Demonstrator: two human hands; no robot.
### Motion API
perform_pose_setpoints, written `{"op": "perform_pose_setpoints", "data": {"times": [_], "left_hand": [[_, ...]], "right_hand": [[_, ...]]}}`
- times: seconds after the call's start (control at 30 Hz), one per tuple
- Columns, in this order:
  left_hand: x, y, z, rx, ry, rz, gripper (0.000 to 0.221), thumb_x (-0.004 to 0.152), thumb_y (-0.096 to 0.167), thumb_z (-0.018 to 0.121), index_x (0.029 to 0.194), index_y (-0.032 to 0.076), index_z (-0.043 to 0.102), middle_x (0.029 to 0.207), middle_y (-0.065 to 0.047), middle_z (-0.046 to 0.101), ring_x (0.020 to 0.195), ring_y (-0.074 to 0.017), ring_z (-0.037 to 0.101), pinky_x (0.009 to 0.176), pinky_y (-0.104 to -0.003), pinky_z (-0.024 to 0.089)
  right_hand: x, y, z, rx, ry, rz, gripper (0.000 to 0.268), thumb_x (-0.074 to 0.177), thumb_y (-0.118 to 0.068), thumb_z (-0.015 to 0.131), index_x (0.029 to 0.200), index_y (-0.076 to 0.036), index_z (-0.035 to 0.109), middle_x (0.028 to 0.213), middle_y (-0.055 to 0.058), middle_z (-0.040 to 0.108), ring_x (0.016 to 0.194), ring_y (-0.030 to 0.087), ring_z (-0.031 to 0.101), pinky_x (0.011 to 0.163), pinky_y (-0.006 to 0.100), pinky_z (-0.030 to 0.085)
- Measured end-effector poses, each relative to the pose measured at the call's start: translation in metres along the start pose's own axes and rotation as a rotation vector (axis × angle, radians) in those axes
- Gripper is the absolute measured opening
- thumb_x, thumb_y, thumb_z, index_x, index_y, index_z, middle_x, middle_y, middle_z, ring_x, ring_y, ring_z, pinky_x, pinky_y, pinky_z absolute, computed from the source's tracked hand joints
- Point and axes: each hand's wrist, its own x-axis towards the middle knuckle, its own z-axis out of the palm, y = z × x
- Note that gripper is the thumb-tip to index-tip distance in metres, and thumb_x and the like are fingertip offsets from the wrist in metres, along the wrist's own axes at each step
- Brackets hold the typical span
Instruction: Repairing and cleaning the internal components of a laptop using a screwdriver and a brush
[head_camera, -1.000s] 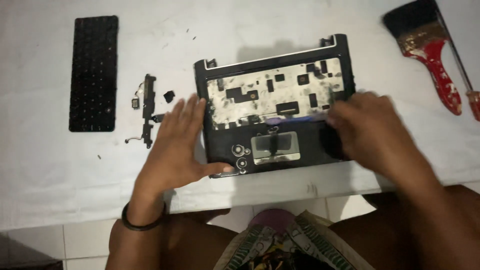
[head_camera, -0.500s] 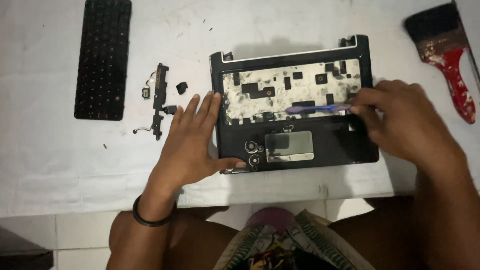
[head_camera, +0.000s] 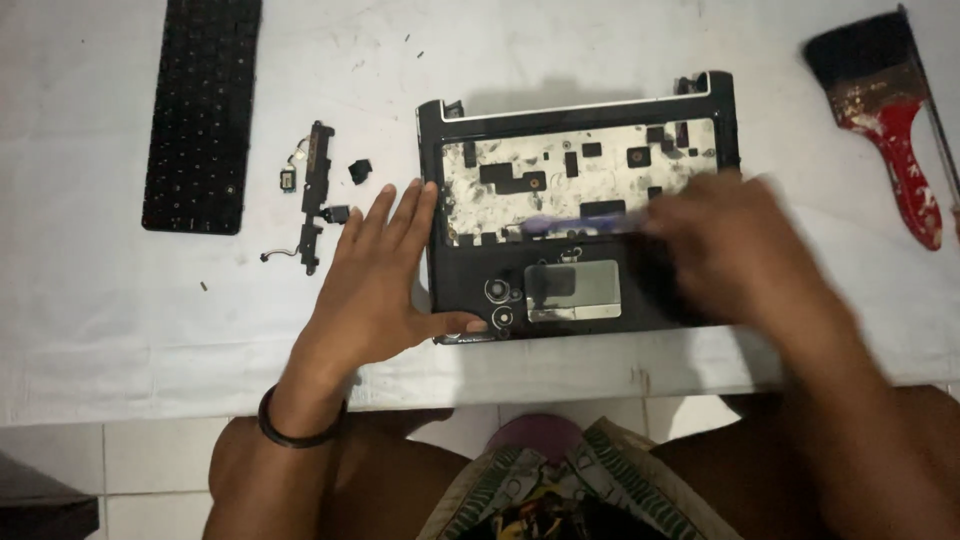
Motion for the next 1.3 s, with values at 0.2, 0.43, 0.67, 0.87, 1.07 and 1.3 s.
{"op": "perform_pose_setpoints", "data": {"times": [0.2,0.43,0.67,0.87,1.07,1.3], "left_hand": [[-0.001,0.0,-0.001,-0.037,-0.001,-0.004,0.137,0.072,0.082,0.076,0.166,0.01,0.005,0.173,-0.012,0.01,0.158,-0.034,0.002,0.123,-0.054,0.004],[-0.001,0.001,0.0,-0.032,0.021,-0.003,0.138,0.071,0.081,0.079,0.166,0.011,0.007,0.173,-0.011,0.012,0.158,-0.0328,0.004,0.123,-0.053,0.004],[-0.001,0.002,0.0,-0.058,0.004,-0.026,0.14,0.07,0.08,0.081,0.165,0.012,0.005,0.173,-0.009,0.01,0.158,-0.0321,0.001,0.123,-0.053,0.002],[0.0,0.002,-0.001,-0.052,-0.017,-0.03,0.14,0.071,0.08,0.081,0.165,0.011,0.003,0.173,-0.011,0.008,0.158,-0.0327,0.0,0.123,-0.053,0.0],[0.0,0.001,0.001,-0.042,0.002,-0.017,0.141,0.07,0.083,0.078,0.165,0.01,0.005,0.173,-0.012,0.01,0.158,-0.0338,0.002,0.123,-0.055,0.001],[0.004,0.004,-0.005,-0.043,-0.042,-0.035,0.142,0.07,0.081,0.082,0.165,0.011,0.004,0.173,-0.013,0.01,0.157,-0.036,0.001,0.122,-0.056,0.002]], "right_hand": [[0.004,-0.013,-0.004,-0.028,-0.058,0.043,0.031,0.095,-0.008,0.059,0.123,-0.016,0.071,0.104,0.016,0.07,0.097,0.034,0.063,0.079,0.044,0.055],[0.007,0.0,0.013,-0.02,0.2,-0.055,0.029,0.095,-0.006,0.063,0.122,-0.009,0.073,0.095,0.016,0.065,0.09,0.035,0.056,0.073,0.045,0.047],[0.014,0.001,0.027,0.009,0.166,-0.16,0.015,0.097,-0.015,0.063,0.108,-0.008,0.07,0.085,0.018,0.06,0.08,0.038,0.055,0.061,0.05,0.042],[0.013,-0.003,0.01,0.077,0.069,-0.026,0.033,0.087,0.006,0.058,0.105,-0.014,0.076,0.105,0.015,0.069,0.1,0.036,0.059,0.079,0.048,0.051],[0.008,-0.003,0.003,-0.069,0.194,0.036,0.017,0.103,-0.012,0.06,0.116,-0.009,0.069,0.095,0.015,0.063,0.086,0.033,0.057,0.067,0.042,0.048],[0.022,-0.004,0.023,-0.084,0.392,-0.069,0.012,0.1,-0.007,0.065,0.111,-0.008,0.071,0.082,0.015,0.053,0.073,0.036,0.05,0.051,0.046,0.036]]}}
